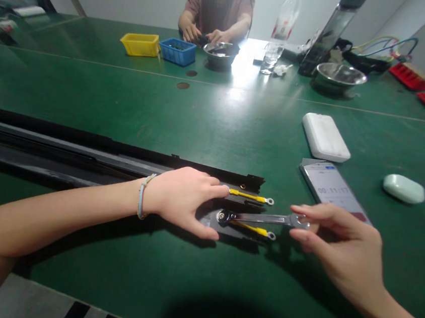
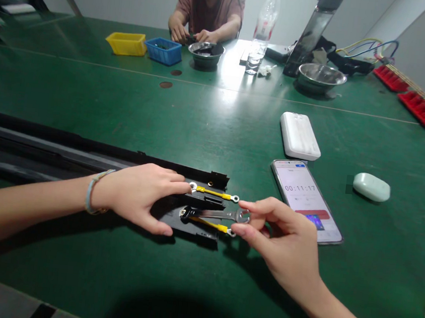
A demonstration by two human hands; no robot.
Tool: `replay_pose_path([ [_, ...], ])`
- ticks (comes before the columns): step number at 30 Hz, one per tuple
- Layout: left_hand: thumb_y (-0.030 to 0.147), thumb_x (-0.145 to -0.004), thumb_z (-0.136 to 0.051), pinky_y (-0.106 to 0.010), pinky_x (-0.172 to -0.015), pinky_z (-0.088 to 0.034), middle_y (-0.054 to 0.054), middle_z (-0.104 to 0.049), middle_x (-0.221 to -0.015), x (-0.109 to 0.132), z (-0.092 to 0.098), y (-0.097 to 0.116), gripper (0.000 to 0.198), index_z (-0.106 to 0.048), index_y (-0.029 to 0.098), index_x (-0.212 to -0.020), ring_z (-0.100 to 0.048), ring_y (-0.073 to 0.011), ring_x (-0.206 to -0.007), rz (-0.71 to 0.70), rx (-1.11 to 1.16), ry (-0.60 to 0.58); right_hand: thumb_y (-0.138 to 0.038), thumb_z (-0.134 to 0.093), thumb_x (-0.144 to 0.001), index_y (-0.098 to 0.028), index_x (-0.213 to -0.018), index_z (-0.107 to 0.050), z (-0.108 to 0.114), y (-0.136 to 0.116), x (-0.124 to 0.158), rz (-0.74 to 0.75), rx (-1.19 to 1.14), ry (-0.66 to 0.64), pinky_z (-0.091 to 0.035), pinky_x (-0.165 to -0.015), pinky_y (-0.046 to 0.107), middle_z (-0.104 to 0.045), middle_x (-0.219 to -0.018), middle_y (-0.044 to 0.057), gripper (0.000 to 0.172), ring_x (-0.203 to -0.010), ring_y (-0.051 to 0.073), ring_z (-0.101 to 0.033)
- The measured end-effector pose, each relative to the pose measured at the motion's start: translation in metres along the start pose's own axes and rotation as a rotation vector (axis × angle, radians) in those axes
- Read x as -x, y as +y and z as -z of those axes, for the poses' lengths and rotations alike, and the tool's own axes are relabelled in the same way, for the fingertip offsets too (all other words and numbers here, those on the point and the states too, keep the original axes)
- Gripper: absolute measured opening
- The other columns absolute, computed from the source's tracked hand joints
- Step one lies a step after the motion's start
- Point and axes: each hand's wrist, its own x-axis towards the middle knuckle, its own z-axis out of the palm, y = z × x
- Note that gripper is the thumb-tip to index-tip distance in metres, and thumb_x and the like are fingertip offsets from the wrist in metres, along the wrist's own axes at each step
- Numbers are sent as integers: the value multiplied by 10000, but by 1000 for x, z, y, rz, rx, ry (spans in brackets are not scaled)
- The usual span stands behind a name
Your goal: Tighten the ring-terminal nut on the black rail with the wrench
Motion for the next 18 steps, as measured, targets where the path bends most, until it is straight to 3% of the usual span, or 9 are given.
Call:
replay_pose_path([
  [5, 685, -739, -519, -302, -667, -455, -65, -641, -920, 2, 0, 5, 584, -543, 180, -1030, -633, -231, -787, 5, -8, -4, -226, -717, -725, -244, -777, -705, -2, 0, -4, -37, 0, 15, -438, -419, 230, -548, -439, -76, 56, -393, 95, -484],
  [10, 688, -736, -520, -305, -673, -458, -70, -645, -926, 1, -3, 6, 593, -553, 177, -1035, -634, -232, -788, 3, -2, -6, -221, -722, -691, -241, -814, -751, -3, 3, -4, -136, -10, 51, -507, -471, 249, -614, -468, -57, 127, -435, 119, -562],
  [14, 679, -732, -537, -301, -696, -462, -77, -649, -949, 0, -5, 7, 608, -550, 178, -1076, -639, -234, -823, 7, 7, 2, -233, -735, -680, -263, -865, -778, -1, 6, -2, -180, -8, 70, -535, -479, 242, -760, -691, 1, 192, -565, 158, -674],
  [18, 681, -733, -531, -302, -688, -462, -66, -644, -916, -2, -5, 7, 590, -549, 180, -1043, -636, -230, -801, 10, 2, -6, -228, -743, -702, -322, -860, -777, 4, 9, 0, -164, -70, 35, -556, -532, 226, -771, -777, -13, 188, -625, 149, -694],
])
